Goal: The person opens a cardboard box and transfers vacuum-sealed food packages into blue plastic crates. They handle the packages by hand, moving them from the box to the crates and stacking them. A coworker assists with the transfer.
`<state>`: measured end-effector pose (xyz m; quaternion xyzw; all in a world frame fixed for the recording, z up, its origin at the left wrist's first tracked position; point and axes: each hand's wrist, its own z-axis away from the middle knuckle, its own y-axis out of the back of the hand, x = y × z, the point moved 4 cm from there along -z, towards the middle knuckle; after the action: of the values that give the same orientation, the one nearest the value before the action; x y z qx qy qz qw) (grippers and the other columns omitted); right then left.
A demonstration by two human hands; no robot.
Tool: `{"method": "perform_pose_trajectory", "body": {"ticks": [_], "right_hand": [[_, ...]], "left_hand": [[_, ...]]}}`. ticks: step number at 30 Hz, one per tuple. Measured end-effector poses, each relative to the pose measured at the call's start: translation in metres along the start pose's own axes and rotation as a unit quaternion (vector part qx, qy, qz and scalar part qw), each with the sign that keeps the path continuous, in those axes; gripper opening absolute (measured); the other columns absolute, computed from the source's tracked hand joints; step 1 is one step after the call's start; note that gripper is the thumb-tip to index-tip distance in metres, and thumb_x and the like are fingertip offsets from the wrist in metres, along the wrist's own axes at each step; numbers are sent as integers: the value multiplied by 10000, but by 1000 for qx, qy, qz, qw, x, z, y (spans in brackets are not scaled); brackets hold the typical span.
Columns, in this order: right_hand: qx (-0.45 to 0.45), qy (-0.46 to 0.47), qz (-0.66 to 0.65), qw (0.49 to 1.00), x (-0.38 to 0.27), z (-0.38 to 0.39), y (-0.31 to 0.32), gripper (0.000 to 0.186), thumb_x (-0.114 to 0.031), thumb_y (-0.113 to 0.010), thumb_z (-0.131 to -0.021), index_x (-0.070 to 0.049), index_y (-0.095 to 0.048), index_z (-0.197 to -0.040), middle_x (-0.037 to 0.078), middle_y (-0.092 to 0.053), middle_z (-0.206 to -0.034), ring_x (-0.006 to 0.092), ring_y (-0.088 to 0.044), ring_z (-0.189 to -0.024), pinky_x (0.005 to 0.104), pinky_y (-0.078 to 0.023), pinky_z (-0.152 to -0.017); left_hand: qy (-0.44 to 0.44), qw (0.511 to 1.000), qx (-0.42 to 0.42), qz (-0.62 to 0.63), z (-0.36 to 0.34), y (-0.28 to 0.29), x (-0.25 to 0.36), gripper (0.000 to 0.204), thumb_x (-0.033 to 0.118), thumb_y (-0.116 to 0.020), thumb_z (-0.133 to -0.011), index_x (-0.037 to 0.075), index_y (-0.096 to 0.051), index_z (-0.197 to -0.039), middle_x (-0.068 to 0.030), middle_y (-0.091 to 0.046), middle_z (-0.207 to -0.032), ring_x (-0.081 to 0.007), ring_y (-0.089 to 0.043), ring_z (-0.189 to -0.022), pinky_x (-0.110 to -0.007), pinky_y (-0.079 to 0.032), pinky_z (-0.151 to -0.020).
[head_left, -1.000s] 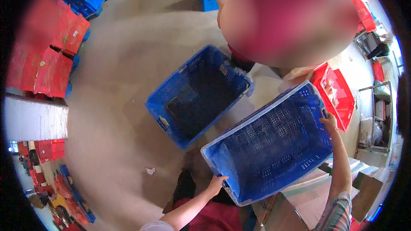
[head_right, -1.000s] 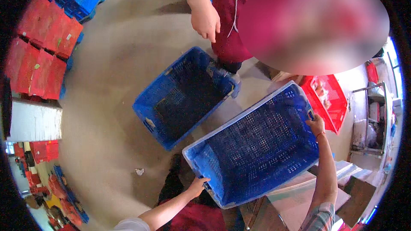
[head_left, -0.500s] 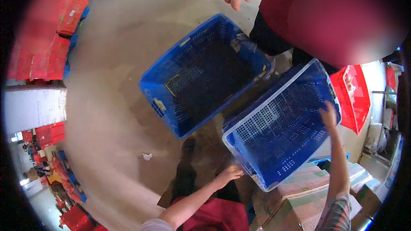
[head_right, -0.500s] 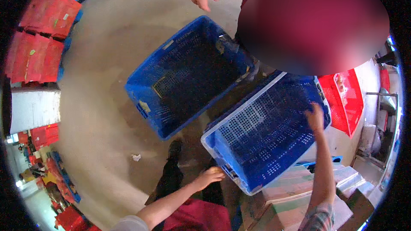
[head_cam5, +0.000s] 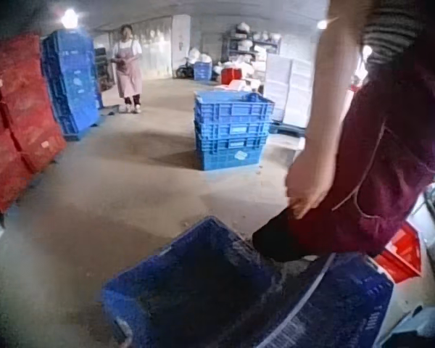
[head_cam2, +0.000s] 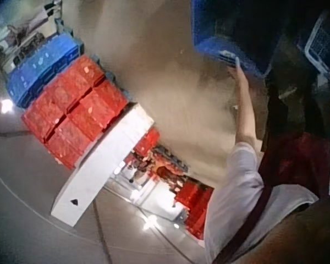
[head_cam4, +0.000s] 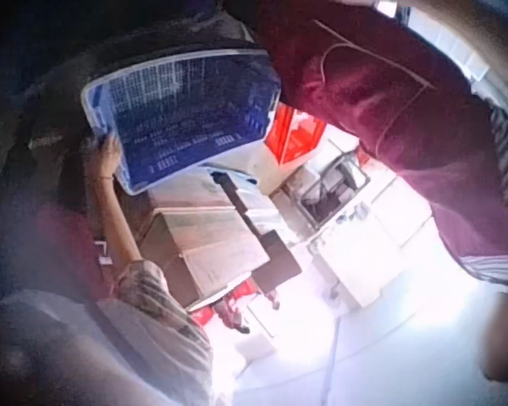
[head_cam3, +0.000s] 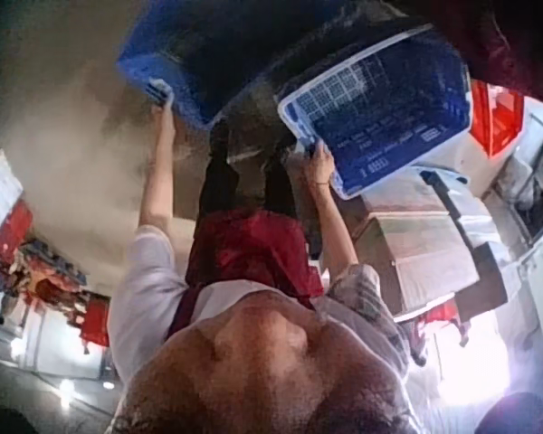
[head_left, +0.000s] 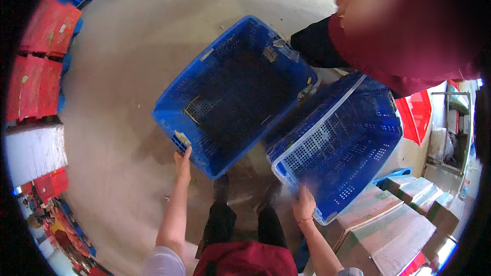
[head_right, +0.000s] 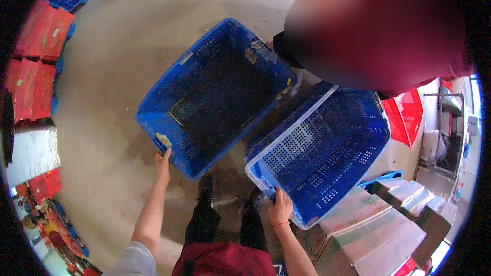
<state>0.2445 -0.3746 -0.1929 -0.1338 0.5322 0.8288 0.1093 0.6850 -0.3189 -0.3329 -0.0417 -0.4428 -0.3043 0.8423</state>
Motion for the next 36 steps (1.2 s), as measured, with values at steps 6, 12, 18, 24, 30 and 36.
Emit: {"method": "perform_pose_trajectory", "body": {"ticks": [6,12,18,24,30,36], "right_hand": [[-70,28,9,997,-12,49,-10,560,-170,-715,-690,-42,-491,-1187,152,-550,-1168,338,-522,-1076,420,-433,-891],[10,45,-50,998,-26,60,37,499,-179,-667,-773,-37,-488,-1217,166,-487,-1287,349,-438,-1202,438,-375,-990],[38,19,-152,987,-68,51,91,306,-176,-628,-818,-44,-575,-1089,136,-605,-1092,331,-548,-1040,393,-454,-881],[16,-3,-273,962,-122,35,93,401,-286,-643,-820,-38,-560,-1124,157,-602,-1099,350,-542,-1058,402,-449,-885],[28,27,-364,930,-229,19,76,917,-489,-720,-709,-20,-299,-1376,233,-375,-1359,381,-404,-1238,429,-373,-1006],[91,69,-403,908,-319,24,94,1057,-572,-728,-659,-84,-195,-1430,241,-269,-1423,429,-409,-1219,492,-397,-973]], "left_hand": [[163,982,-52,83,-41,-19,2,463,177,-730,-737,15,-501,-1105,-76,-542,-1091,-188,-512,-983,-403,-431,-773],[-18,993,-117,24,18,-74,136,352,116,-706,-713,52,-546,-1019,-36,-547,-890,-165,-510,-855,-318,-398,-707],[-100,986,-133,14,58,-112,378,211,143,-715,-701,72,-601,-864,1,-518,-772,-142,-484,-695,-315,-395,-586],[-172,963,-188,-88,159,-65,487,283,24,-661,-687,5,-612,-965,-80,-626,-858,-193,-590,-752,-322,-479,-667],[-247,921,-213,-214,262,58,614,243,52,-653,-701,46,-622,-942,-15,-616,-789,-117,-556,-635,-253,-438,-575],[-299,910,-214,-191,406,137,711,236,143,-637,-749,59,-599,-967,27,-558,-706,-44,-464,-544,-183,-361,-482]]}}
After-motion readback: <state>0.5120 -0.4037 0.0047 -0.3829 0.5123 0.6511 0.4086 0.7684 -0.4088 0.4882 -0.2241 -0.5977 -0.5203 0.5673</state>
